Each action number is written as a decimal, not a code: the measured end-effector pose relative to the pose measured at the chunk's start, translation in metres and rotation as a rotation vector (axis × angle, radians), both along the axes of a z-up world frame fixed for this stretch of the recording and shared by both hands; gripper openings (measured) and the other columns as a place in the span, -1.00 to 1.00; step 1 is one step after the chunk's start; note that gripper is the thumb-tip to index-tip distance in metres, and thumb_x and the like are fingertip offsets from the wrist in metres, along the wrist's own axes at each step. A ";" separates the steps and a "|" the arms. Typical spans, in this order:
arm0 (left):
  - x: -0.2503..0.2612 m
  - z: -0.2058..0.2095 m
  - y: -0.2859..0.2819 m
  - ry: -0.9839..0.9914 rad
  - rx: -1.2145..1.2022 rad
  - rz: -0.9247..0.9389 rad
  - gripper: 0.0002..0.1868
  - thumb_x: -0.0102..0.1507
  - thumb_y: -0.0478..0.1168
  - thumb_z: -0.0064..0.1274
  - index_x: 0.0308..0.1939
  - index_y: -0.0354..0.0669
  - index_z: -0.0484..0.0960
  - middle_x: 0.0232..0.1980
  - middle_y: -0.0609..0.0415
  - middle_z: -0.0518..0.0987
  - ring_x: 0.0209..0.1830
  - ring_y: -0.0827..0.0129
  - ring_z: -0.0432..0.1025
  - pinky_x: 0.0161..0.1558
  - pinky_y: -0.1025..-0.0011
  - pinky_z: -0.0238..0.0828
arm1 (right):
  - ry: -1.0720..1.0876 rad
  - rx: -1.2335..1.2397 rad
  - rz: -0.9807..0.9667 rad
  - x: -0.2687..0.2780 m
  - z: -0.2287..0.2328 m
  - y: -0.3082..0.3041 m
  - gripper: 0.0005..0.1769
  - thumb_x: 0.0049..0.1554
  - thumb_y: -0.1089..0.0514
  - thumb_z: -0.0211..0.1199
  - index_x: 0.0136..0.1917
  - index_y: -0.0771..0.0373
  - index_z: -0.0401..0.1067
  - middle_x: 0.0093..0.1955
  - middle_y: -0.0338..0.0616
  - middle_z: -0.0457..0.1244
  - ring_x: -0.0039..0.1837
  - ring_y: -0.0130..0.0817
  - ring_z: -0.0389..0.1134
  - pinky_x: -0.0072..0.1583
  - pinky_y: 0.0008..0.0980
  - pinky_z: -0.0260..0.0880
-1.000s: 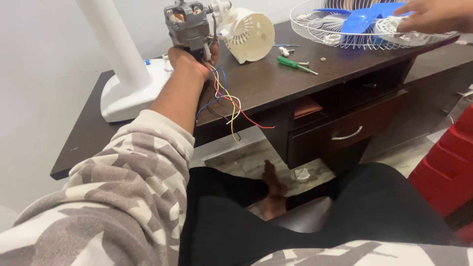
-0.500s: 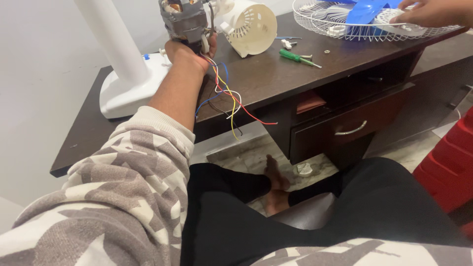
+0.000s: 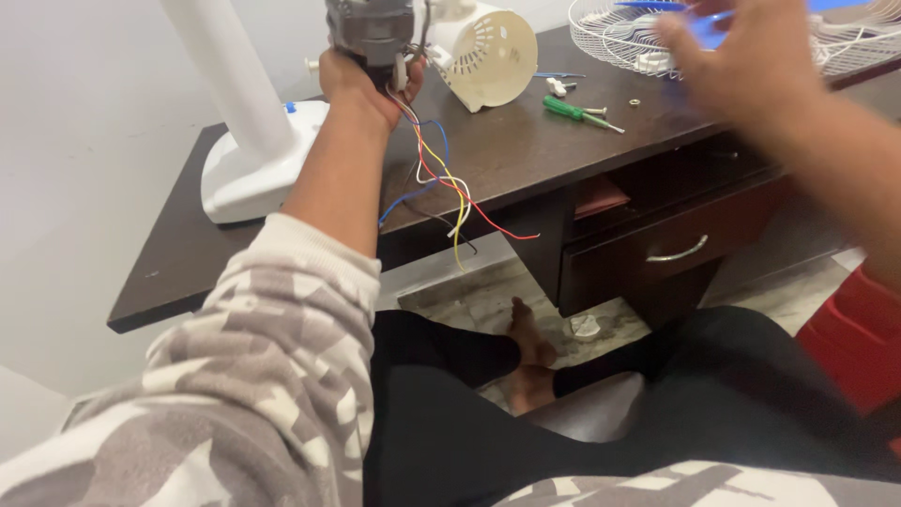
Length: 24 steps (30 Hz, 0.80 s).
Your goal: The person secures the rear housing of a table fan to the motor assembly using a screwdriver and screws. They then attach the front housing to complete the fan head assembly.
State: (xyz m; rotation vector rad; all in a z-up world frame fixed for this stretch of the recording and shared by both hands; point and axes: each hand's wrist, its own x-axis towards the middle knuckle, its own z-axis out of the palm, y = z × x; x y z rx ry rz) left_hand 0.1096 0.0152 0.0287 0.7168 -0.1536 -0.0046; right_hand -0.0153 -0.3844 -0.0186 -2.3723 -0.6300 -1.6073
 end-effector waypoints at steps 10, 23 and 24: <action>-0.096 0.033 -0.068 -0.087 0.579 -0.335 -0.40 0.25 0.17 -0.08 0.04 -0.33 0.58 -0.13 -0.22 0.67 -0.22 -0.01 0.62 -0.31 0.02 0.68 | 0.403 0.100 -0.073 -0.117 0.052 0.100 -0.48 0.35 -0.19 0.19 0.09 0.38 0.51 -0.24 0.21 0.33 -0.25 -0.03 0.37 -0.19 -0.11 0.38; -0.177 0.008 -0.168 -0.586 0.874 -0.493 -0.15 0.26 0.36 -0.30 0.01 -0.48 0.56 -0.23 -0.28 0.71 -0.52 0.25 0.68 -0.58 0.39 0.66 | 0.685 0.695 0.174 -0.160 0.017 0.053 -0.53 0.26 -0.07 0.23 0.21 0.38 0.48 -0.10 0.10 0.40 -0.14 -0.10 0.49 -0.11 -0.17 0.52; -0.176 0.007 -0.167 -0.641 0.863 -0.550 -0.12 0.27 0.38 -0.31 0.03 -0.51 0.56 -0.24 -0.29 0.71 -0.58 0.29 0.65 -0.60 0.49 0.64 | 0.690 0.760 0.209 -0.157 0.016 0.051 -0.53 0.27 -0.07 0.23 0.21 0.38 0.48 -0.10 0.10 0.40 -0.15 -0.10 0.49 -0.11 -0.17 0.52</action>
